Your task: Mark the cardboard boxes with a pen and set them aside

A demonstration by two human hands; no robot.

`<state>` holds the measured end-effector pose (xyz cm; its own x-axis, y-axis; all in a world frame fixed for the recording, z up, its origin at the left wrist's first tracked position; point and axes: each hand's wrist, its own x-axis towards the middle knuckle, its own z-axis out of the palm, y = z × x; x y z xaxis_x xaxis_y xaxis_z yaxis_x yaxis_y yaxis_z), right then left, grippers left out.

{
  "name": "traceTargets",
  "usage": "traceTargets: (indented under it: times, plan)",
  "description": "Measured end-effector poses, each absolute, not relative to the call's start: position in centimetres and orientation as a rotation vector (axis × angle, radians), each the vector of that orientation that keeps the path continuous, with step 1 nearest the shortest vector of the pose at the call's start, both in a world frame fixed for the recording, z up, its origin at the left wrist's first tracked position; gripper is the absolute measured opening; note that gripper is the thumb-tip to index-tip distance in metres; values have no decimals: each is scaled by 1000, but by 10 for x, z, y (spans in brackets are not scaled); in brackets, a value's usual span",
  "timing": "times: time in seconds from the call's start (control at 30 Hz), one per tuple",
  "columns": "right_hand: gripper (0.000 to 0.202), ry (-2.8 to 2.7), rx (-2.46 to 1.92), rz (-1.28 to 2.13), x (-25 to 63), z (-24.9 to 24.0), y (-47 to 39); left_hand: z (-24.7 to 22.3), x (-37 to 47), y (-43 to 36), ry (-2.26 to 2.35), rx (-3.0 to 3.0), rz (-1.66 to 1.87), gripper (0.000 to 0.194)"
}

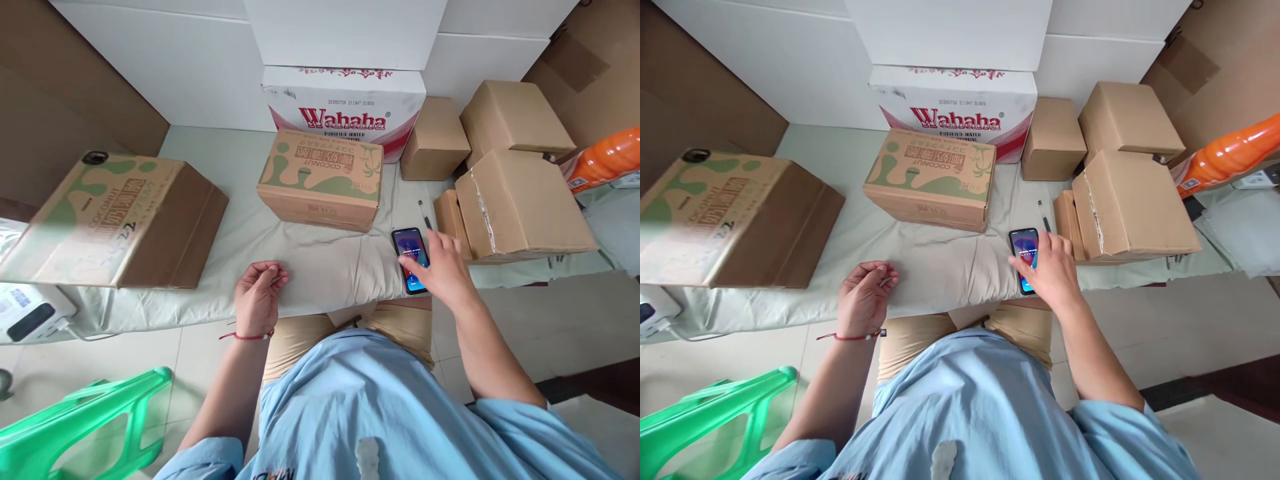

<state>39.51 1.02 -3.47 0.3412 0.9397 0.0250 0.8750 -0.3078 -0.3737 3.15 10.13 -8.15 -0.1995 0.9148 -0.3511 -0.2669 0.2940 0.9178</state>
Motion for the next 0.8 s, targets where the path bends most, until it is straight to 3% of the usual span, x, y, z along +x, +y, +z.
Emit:
traceTargets:
  times: [0.13, 0.33, 0.6, 0.8]
  plan:
    - [92, -1435, -1826, 508, 415, -32, 115, -81, 41, 94, 1310, 697, 1128, 38]
    - [95, -1301, -1519, 854, 405, -42, 244, -77, 42, 80, 1286, 737, 1085, 50]
    - [83, -1495, -1262, 1360, 336, -22, 171, -79, 39, 77, 1212, 623, 1333, 62]
    - [84, -1313, -1167, 1543, 270, -24, 144, -61, 16, 60, 1284, 645, 1627, 34]
